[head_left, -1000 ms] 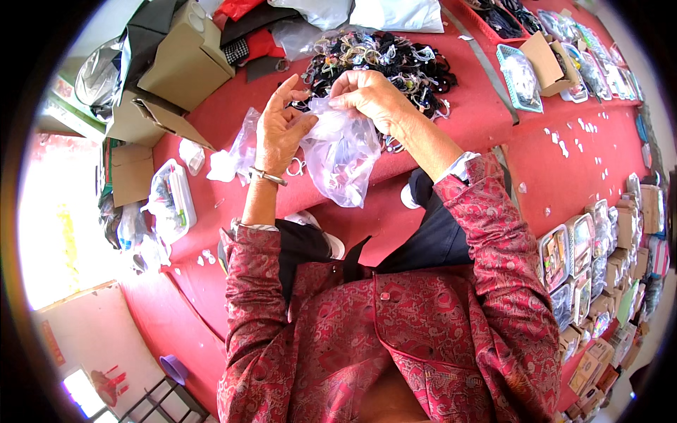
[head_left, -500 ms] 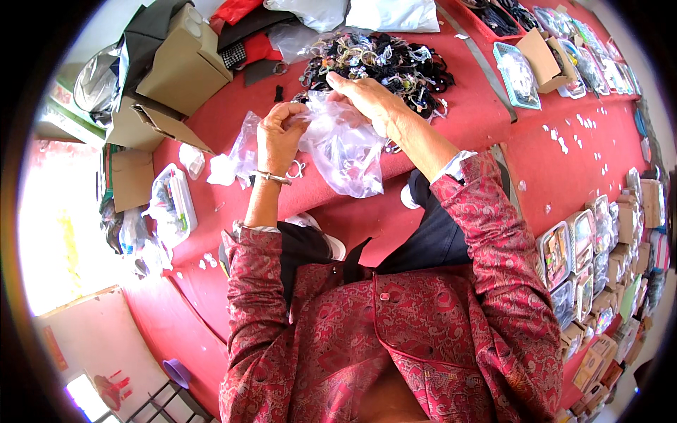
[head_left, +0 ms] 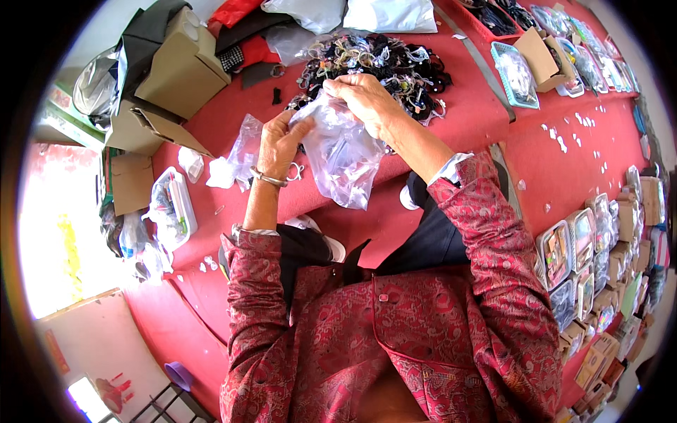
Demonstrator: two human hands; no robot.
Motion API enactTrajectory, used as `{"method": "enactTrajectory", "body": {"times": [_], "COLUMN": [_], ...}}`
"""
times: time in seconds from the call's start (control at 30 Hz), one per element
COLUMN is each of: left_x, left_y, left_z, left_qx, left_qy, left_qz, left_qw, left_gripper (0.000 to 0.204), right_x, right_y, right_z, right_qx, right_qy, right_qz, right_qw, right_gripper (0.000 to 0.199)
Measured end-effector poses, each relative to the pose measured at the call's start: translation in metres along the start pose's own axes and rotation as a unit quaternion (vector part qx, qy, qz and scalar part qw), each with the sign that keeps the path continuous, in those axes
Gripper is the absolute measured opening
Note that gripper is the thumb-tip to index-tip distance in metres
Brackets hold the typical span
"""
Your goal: The person sits cross-legged on a red floor and sorts through a large pile of hair ties and accessories. They pick up individual items, separate them, and place them into clear plastic bags.
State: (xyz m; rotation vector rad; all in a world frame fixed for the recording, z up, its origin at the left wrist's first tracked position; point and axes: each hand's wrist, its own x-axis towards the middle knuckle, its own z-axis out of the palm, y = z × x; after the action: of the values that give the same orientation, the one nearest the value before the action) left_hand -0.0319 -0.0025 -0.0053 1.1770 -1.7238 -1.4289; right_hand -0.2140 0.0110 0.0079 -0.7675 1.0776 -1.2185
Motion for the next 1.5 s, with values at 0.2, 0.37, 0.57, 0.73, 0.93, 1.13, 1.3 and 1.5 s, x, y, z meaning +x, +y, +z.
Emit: {"method": "enactTrajectory", "body": {"times": [0.2,0.37,0.57,0.73,0.93,1.13,1.3,1.5], "left_x": [-0.004,-0.009,-0.007,-0.002,-0.002,-0.002,0.001,0.004], "left_y": [-0.004,0.002,0.014,-0.002,-0.005,-0.006,-0.004,-0.012], "left_z": [0.000,0.010,0.026,0.008,0.007,0.008,0.010,0.010], "left_qx": [-0.130,-0.120,-0.110,-0.013,0.065,0.174,0.193,0.136], "left_qy": [0.063,0.132,0.133,0.100,0.054,0.011,0.004,0.068], "left_qz": [0.042,0.084,0.127,0.083,0.079,0.090,0.040,0.187], "left_qw": [0.989,0.980,0.977,0.991,0.993,0.980,0.980,0.970], "left_gripper": [0.025,0.011,0.015,0.031,0.034,0.034,0.032,0.038], "right_x": [-0.001,0.008,-0.003,0.002,-0.005,0.006,0.006,0.009], "right_y": [0.000,0.004,-0.008,-0.012,-0.010,-0.012,-0.010,-0.002], "right_z": [-0.002,-0.005,-0.001,-0.002,-0.001,-0.011,-0.010,-0.006], "right_qx": [-0.082,-0.153,-0.134,-0.175,-0.349,-0.333,-0.214,-0.339], "right_qy": [0.008,0.065,-0.009,-0.053,-0.036,0.016,0.009,-0.148], "right_qz": [-0.092,-0.171,-0.149,-0.307,-0.278,-0.230,-0.191,-0.205], "right_qw": [0.992,0.971,0.980,0.934,0.894,0.914,0.958,0.906], "right_gripper": [0.026,0.031,0.034,0.034,0.016,0.022,0.022,0.020]}}
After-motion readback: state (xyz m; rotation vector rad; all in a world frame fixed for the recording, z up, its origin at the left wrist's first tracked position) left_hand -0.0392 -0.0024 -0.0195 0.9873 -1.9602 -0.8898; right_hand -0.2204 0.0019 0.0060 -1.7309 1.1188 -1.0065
